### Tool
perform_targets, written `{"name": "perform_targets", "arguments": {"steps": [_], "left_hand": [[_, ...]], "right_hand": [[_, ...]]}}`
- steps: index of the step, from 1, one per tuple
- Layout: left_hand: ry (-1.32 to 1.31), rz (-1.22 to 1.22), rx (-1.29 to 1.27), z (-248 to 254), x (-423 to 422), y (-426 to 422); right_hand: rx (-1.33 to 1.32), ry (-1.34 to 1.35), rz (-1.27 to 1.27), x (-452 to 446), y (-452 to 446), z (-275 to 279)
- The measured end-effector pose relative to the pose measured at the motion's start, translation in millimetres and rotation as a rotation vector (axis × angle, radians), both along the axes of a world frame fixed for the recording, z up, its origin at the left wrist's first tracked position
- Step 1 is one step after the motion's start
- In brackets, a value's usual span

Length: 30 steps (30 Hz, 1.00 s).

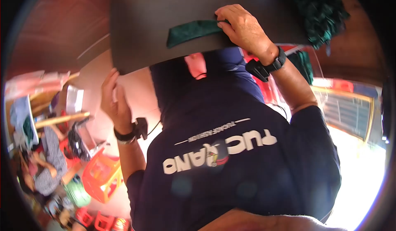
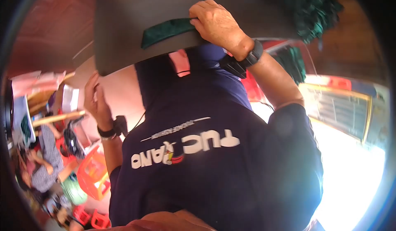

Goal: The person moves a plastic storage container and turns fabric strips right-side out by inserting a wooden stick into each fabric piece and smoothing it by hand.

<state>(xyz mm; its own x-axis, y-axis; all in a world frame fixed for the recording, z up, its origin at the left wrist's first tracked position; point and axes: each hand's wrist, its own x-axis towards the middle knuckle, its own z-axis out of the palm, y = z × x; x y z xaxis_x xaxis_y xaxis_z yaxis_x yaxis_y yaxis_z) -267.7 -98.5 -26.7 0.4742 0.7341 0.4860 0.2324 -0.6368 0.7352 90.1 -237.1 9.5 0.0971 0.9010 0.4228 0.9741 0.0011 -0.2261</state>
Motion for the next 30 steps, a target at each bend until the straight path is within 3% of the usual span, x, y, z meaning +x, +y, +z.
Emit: {"name": "perform_targets", "arguments": {"steps": [1, 4, 5, 6, 7, 8, 12, 15, 18, 21, 24, 25, 28, 30], "left_hand": [[0.008, 0.009, -0.011, 1, -1, 0], [-0.043, 0.009, -0.155, -14, -11, 9], [-0.066, 0.025, -0.183, -8, -6, 7], [-0.028, 0.051, -0.126, -8, -4, 10], [-0.066, 0.075, -0.197, -9, 0, 11], [-0.071, 0.037, -0.072, -7, 7, 14], [-0.083, 0.094, -0.144, -4, 14, 20], [-0.058, 0.087, -0.039, -2, 21, 23], [-0.017, 0.091, 0.0, 2, 23, 23], [0.054, 0.119, 0.064, 5, 23, 20], [0.1, 0.143, 0.081, 8, 21, 21], [0.114, 0.159, 0.058, 8, 19, 20], [0.156, 0.173, 0.092, 10, 22, 19], [0.184, 0.169, 0.129, 15, 26, 17]], "right_hand": [[0.032, 0.003, -0.054, 7, -16, 3], [-0.081, 0.303, -0.369, 26, -80, 33], [-0.026, 0.493, -0.352, 40, -102, 34], [-0.107, 0.571, -0.448, 48, -129, 43], [-0.123, 0.526, -0.477, 60, -156, 46], [-0.141, 0.482, -0.496, 71, -181, 48], [-0.136, 0.832, -0.743, 92, -273, 32], [-0.111, 0.918, -0.82, 110, -326, -16], [-0.265, 0.724, -1.056, 122, -345, -52], [-0.367, 0.869, -1.162, 141, -367, -93], [-0.889, 0.355, -1.087, 142, -366, -91], [-0.786, 0.184, -1.134, 134, -362, -81], [-0.643, 0.131, -1.249, 123, -338, -39], [-0.446, 0.082, -1.021, 134, -327, -16]]}}
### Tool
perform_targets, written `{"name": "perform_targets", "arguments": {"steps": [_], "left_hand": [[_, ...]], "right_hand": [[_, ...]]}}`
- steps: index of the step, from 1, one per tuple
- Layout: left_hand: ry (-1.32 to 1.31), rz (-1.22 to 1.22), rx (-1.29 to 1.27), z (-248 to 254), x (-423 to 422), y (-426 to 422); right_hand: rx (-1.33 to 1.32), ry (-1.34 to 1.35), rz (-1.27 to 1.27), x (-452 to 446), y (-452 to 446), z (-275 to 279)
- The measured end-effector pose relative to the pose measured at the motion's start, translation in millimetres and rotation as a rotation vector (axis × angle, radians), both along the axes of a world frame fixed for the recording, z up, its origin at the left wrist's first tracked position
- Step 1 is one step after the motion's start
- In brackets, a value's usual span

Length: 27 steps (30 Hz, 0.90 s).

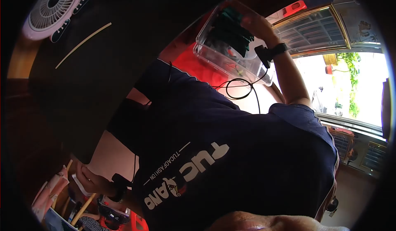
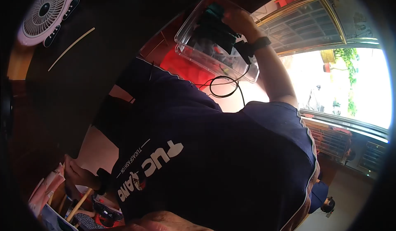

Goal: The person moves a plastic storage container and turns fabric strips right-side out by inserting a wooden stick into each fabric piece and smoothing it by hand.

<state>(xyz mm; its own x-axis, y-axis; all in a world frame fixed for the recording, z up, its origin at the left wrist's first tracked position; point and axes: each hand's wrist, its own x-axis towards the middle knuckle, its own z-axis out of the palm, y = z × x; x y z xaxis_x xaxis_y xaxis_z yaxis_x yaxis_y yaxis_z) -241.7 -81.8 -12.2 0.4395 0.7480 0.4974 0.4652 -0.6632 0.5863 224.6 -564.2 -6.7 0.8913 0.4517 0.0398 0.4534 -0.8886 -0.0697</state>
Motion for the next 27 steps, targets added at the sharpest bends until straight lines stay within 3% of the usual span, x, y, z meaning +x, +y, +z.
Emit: {"name": "perform_targets", "arguments": {"steps": [1, 3, 5, 6, 9, 12, 13, 16, 19, 20, 24, 27], "left_hand": [[0.016, 0.0, 0.01, 3, 2, -1], [-0.007, -0.048, 0.025, 7, 6, 0], [-0.076, -0.152, 0.036, 8, 9, 3], [-0.058, -0.145, 0.045, 10, 10, 4], [-0.023, -0.13, 0.074, 19, 17, -4], [-0.068, -0.243, 0.172, 21, 16, -5], [0.057, -0.089, 0.298, 27, 16, -19], [0.025, -0.032, 0.054, 22, -3, -25], [-0.07, -0.119, 0.056, 19, -13, -28], [-0.072, -0.019, -0.004, 26, -6, -40], [0.017, -0.098, 0.198, 43, -12, -46], [-0.179, -0.323, 0.273, -25, -27, -30]], "right_hand": [[0.104, -0.037, 0.151, -5, 21, 26], [0.614, 0.003, 0.308, -22, 66, 66], [1.142, 0.205, 0.358, -83, 120, 127], [1.253, 0.227, 0.457, -105, 137, 146], [1.349, 0.157, 0.854, -152, 163, 195], [1.35, 0.1, 1.091, -175, 173, 225], [1.353, 0.097, 1.106, -175, 174, 230], [1.338, 0.063, 1.158, -168, 177, 244], [1.312, -0.026, 1.204, -152, 174, 261], [1.287, -0.064, 1.209, -147, 176, 270], [1.339, -0.207, 1.218, -124, 184, 321], [1.398, -0.3, 1.237, -137, 183, 360]]}}
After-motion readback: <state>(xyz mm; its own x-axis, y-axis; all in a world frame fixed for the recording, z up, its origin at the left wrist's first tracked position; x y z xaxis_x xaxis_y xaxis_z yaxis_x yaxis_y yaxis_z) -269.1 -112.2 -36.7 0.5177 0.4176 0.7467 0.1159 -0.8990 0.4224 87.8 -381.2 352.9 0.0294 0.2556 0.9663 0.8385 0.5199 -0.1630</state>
